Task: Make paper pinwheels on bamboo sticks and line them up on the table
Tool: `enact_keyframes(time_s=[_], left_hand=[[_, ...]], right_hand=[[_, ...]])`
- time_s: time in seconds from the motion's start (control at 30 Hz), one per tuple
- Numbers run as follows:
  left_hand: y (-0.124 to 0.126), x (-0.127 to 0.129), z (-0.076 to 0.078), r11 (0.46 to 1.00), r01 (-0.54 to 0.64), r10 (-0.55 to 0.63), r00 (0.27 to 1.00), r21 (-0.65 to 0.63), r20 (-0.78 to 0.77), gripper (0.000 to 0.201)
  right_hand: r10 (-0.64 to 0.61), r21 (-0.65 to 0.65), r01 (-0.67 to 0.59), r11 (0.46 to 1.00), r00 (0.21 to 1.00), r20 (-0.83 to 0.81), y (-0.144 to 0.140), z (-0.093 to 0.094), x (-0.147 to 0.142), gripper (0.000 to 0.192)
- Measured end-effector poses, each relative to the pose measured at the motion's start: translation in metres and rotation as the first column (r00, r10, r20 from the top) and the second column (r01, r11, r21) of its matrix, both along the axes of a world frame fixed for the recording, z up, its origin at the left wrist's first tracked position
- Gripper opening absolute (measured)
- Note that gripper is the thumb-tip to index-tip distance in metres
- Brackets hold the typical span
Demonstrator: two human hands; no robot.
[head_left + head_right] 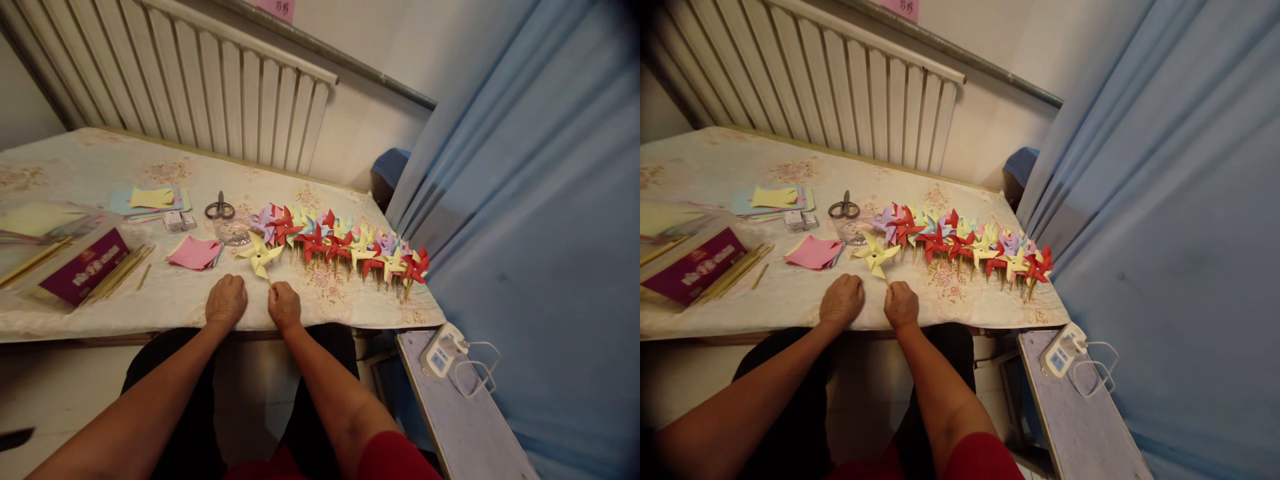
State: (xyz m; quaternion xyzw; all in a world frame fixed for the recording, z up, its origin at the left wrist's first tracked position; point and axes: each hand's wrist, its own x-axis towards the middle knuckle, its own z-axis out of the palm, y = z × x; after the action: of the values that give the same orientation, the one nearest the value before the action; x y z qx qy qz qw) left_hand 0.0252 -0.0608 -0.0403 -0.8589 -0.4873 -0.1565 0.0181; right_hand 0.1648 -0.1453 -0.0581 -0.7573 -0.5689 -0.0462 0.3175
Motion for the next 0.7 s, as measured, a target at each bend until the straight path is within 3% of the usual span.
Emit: enact_keyframes(time_s=[0.7], left_hand=[[-0.0001, -0.0002, 0.0013, 1.0, 0.014, -0.014, 1.0, -0.011, 0.002, 0.027]], right_hand=[[-0.007, -0.014, 0.007, 1.0, 1.0, 0.011, 0.0004, -0.0012, -0.0008, 0.01]])
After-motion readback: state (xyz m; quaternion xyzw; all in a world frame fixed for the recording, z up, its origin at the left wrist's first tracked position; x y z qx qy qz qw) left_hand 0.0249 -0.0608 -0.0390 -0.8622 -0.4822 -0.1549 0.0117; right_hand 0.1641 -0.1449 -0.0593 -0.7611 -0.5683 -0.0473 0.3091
